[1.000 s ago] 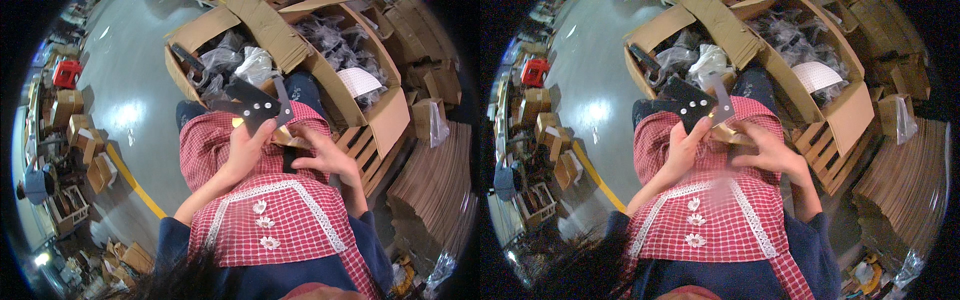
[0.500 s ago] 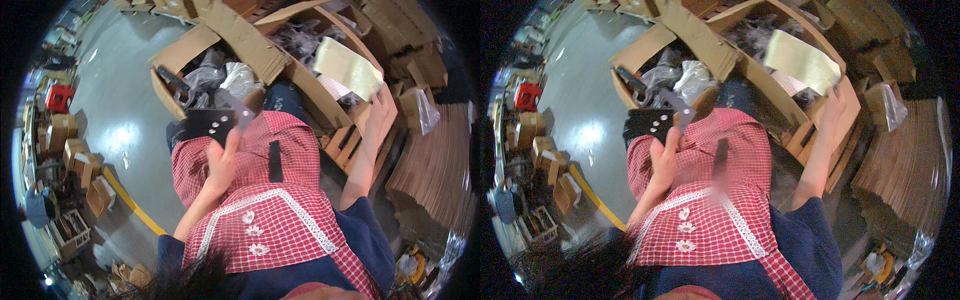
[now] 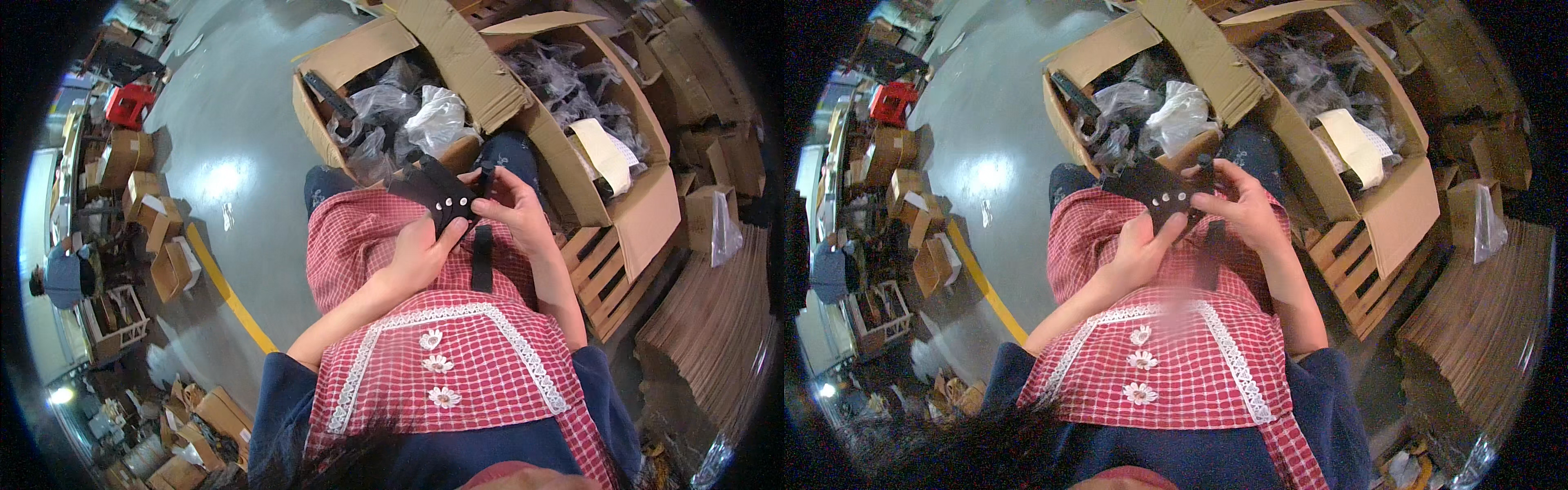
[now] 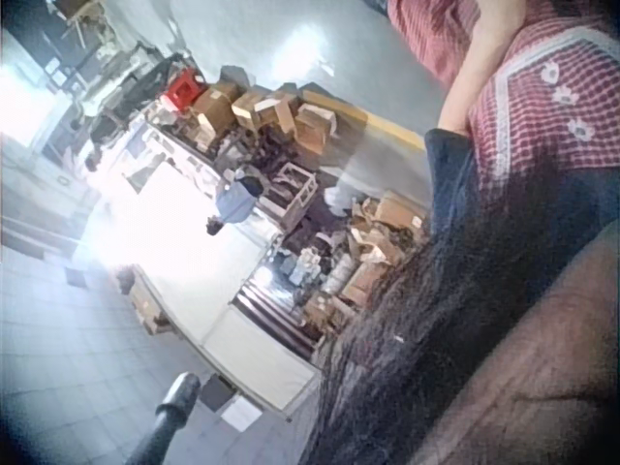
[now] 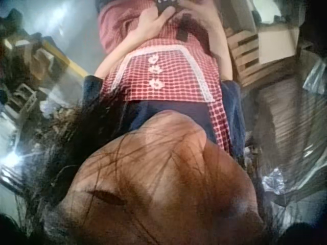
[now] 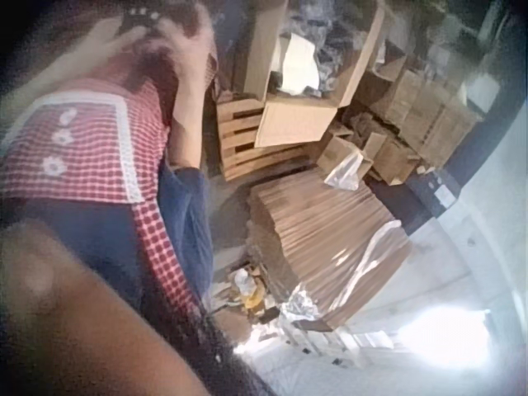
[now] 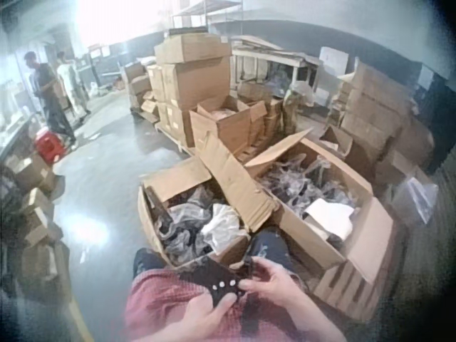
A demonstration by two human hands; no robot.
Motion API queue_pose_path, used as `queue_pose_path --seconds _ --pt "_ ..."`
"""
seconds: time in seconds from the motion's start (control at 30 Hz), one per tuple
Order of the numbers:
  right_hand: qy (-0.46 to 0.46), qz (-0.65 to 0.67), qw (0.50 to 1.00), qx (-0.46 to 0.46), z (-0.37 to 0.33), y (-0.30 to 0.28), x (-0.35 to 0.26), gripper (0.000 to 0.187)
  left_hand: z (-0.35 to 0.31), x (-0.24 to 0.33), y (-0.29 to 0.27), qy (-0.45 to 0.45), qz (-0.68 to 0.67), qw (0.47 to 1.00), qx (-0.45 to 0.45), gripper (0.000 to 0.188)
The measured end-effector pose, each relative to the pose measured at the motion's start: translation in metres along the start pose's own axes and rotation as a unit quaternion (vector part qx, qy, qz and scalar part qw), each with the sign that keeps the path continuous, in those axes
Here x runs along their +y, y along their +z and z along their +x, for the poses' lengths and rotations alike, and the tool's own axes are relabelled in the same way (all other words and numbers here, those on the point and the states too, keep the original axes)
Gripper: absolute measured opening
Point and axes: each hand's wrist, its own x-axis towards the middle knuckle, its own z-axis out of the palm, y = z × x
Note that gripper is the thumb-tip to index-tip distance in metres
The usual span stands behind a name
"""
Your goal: The person takes black plastic components out of a large cardboard box, wipes them with a white cloth, and places them into smaller plastic bags.
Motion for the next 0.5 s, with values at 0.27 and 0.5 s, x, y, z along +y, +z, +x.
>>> queue_pose_path --seconds 0.27,0.5 --pt "-0.047 -0.101 0.991 0.079 -0.008 -0.008 -0.007 0.046 0.005 -0.001 0.001 -0.054 0.135 0.984 -0.101 0.037" --pt "-0.079 -0.259 0.962 -0.023 -0.007 0.016 0.018 0.071 0.008 -0.031 0.014 0.055 0.318 0.929 -0.183 0.030"
